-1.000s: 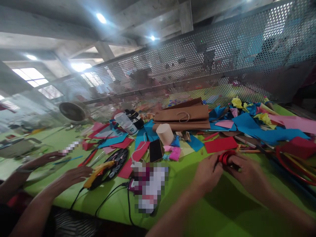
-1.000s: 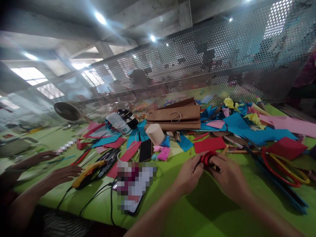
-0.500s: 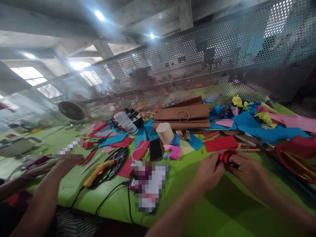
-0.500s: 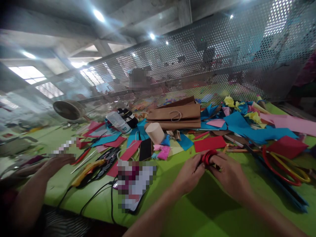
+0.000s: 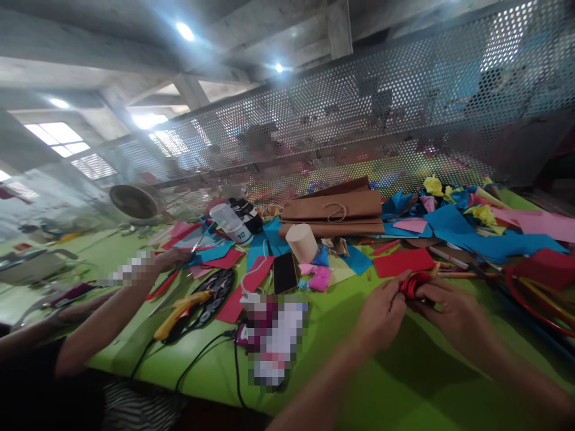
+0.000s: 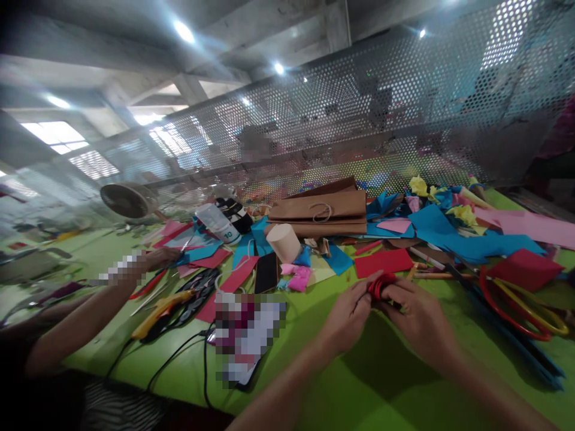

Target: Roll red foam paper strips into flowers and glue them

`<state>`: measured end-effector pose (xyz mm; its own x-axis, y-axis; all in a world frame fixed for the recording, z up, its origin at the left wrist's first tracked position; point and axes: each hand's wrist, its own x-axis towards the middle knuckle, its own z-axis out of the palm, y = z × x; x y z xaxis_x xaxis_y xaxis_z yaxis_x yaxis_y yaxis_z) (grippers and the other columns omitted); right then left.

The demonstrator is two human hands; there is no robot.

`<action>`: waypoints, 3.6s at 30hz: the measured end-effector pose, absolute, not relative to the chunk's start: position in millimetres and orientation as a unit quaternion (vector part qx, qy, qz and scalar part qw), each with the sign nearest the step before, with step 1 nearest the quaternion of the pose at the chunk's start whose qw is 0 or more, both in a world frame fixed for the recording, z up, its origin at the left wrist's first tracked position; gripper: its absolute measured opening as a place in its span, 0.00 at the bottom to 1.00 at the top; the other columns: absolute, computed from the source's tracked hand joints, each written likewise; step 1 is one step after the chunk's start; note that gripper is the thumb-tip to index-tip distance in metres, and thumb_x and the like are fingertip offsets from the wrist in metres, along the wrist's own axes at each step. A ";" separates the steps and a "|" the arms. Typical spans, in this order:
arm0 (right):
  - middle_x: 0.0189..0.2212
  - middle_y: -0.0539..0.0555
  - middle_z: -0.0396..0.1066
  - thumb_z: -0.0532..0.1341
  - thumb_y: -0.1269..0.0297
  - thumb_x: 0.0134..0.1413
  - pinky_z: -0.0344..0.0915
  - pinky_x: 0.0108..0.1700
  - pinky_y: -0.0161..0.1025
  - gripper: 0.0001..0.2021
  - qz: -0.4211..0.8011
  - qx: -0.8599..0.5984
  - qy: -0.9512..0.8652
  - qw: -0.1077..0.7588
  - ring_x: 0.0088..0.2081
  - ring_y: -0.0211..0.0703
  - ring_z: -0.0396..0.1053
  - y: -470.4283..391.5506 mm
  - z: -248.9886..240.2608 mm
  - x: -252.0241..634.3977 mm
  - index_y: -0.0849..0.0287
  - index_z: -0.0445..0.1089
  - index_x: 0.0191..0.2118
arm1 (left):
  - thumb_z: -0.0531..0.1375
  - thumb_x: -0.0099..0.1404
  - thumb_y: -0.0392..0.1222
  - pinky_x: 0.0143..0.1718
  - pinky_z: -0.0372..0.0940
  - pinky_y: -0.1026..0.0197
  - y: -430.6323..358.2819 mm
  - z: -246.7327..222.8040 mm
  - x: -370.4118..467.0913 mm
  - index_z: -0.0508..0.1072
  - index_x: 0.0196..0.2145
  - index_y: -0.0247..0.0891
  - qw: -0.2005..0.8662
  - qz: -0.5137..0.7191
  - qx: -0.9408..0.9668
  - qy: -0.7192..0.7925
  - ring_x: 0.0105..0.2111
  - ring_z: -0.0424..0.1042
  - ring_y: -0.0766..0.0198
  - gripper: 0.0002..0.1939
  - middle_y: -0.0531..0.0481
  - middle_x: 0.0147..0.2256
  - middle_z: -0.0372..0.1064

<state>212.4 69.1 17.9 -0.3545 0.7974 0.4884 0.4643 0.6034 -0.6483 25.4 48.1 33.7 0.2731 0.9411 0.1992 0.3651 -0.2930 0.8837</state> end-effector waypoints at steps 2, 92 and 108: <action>0.37 0.53 0.79 0.64 0.61 0.66 0.72 0.39 0.43 0.07 0.210 -0.388 -0.801 0.405 0.37 0.49 0.77 70.1 19.4 213.1 0.52 0.76 0.35 | 0.49 0.73 0.39 0.69 0.61 0.50 48.6 35.3 25.4 0.70 0.67 0.37 0.386 0.393 0.697 0.459 0.62 0.72 0.53 0.28 0.42 0.62 0.73; 0.37 0.56 0.79 0.69 0.51 0.58 0.76 0.41 0.47 0.08 0.317 -0.378 -0.738 0.460 0.40 0.56 0.77 77.6 25.8 213.1 0.47 0.83 0.34 | 0.64 0.68 0.63 0.70 0.54 0.46 45.9 29.1 33.6 0.68 0.65 0.34 0.637 0.439 0.521 0.360 0.67 0.63 0.45 0.38 0.35 0.65 0.68; 0.48 0.58 0.77 0.67 0.62 0.62 0.74 0.40 0.44 0.09 0.267 -0.346 -0.818 0.374 0.43 0.51 0.76 80.7 20.6 223.8 0.49 0.82 0.46 | 0.59 0.71 0.55 0.71 0.54 0.48 49.9 30.3 30.1 0.75 0.61 0.37 0.613 0.447 0.476 0.445 0.65 0.67 0.49 0.27 0.42 0.63 0.72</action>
